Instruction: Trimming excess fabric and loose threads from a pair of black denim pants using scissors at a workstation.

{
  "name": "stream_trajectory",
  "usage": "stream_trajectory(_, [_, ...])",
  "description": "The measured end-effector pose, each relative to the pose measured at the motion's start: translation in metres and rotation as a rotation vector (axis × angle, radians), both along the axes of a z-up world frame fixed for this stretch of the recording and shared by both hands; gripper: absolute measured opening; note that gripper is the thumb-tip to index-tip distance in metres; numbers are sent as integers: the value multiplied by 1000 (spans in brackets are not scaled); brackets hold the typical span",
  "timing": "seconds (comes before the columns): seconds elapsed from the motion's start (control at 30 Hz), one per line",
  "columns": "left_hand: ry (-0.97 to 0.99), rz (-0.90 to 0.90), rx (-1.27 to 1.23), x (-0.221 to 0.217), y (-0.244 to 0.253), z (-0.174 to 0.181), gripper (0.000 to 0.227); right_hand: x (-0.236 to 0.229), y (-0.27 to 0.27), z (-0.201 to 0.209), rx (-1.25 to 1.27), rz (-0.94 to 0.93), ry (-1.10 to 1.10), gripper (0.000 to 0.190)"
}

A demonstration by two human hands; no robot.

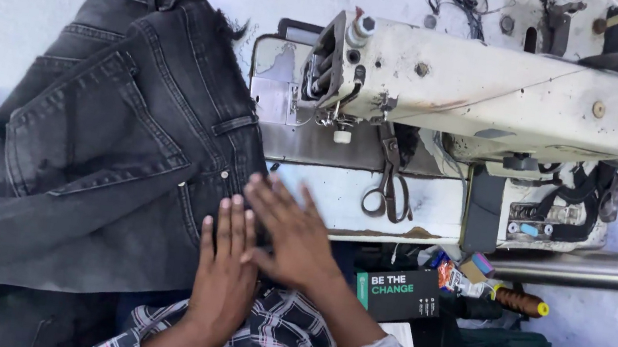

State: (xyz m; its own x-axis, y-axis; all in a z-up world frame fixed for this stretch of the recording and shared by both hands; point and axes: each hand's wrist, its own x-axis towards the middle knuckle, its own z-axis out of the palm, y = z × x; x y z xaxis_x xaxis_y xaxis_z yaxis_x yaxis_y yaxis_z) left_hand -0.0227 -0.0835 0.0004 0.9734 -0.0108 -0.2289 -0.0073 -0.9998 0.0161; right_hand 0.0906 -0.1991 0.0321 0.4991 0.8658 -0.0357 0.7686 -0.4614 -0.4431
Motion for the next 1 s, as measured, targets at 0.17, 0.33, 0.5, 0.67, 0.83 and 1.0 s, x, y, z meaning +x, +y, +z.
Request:
stream_trajectory(0.17, [0, -20, 63, 4, 3, 11, 78, 9, -12, -4, -127, -349, -143, 101])
stream_trajectory(0.33, [-53, -41, 66, 7, -1, 2, 82, 2, -30, 0, -140, -180, -41, 98])
stream_trajectory(0.5, [-190, -42, -54, 7, 7, -13, 67, 22, -70, 5, 90, -830, -385, 44])
stream_trajectory(0.67, [-157, 49, -569, 21, 43, 17, 71, 40, -106, -2, -30, -841, -253, 47])
stream_trajectory(0.83, [-58, 688, -1742, -2, 103, -26, 50, 45, -105, 0, -3, -845, -271, 40])
stream_trajectory(1.0, [81, 1079, -2314, -6, 114, -42, 44, 38, -135, -47, 668, -1293, 818, 26])
